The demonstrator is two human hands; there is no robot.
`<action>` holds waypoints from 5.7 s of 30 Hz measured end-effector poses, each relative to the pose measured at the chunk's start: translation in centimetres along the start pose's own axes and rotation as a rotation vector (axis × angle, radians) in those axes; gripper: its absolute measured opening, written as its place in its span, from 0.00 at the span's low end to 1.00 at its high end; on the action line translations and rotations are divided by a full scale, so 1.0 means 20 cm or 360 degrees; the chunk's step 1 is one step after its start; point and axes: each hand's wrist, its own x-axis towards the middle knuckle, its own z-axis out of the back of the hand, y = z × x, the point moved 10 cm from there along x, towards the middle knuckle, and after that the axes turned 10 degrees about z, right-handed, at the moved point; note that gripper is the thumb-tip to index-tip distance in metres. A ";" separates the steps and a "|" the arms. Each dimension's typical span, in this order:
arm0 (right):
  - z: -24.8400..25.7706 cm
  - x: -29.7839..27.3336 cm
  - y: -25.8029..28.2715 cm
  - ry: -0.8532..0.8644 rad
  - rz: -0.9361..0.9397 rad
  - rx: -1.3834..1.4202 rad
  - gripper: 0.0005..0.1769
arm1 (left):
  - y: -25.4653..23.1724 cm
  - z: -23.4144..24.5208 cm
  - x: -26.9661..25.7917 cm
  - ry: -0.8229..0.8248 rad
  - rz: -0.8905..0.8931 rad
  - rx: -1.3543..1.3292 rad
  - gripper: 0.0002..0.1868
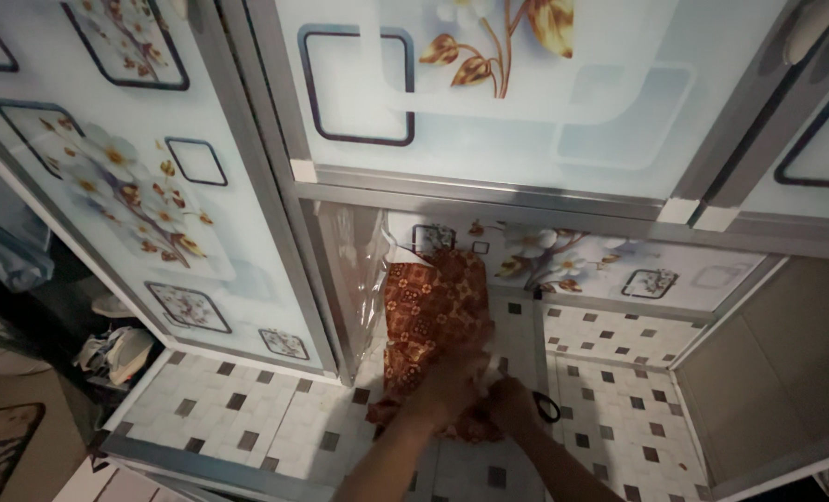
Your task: The person wraps a small object with red patterned paper inside a clear plastic bag. They fold the paper around the item, smooth the edges, and adjust the bag to enclose the wrapped package.
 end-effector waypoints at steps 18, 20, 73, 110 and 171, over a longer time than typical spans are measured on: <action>-0.01 -0.07 -0.11 -0.0082 -0.0453 0.0883 0.25 | -0.08 0.01 -0.04 -0.0360 -0.0141 0.0455 0.20; -0.06 -0.05 -0.11 0.0024 -0.0459 0.0819 0.27 | -0.05 0.01 -0.03 -0.0377 -0.0082 0.0383 0.22; 0.52 -0.50 -0.07 0.0193 -0.0179 0.1857 0.14 | 0.22 -0.04 0.13 -0.0453 -0.0081 -0.0551 0.27; 0.43 -0.23 0.39 -0.0044 -0.0264 0.0460 0.26 | 0.51 0.18 0.05 -0.0705 0.0212 -0.1323 0.14; 2.24 -0.72 0.45 -0.1188 -0.0317 0.1474 0.13 | -1.10 1.12 -0.36 0.0101 0.0079 0.1766 0.23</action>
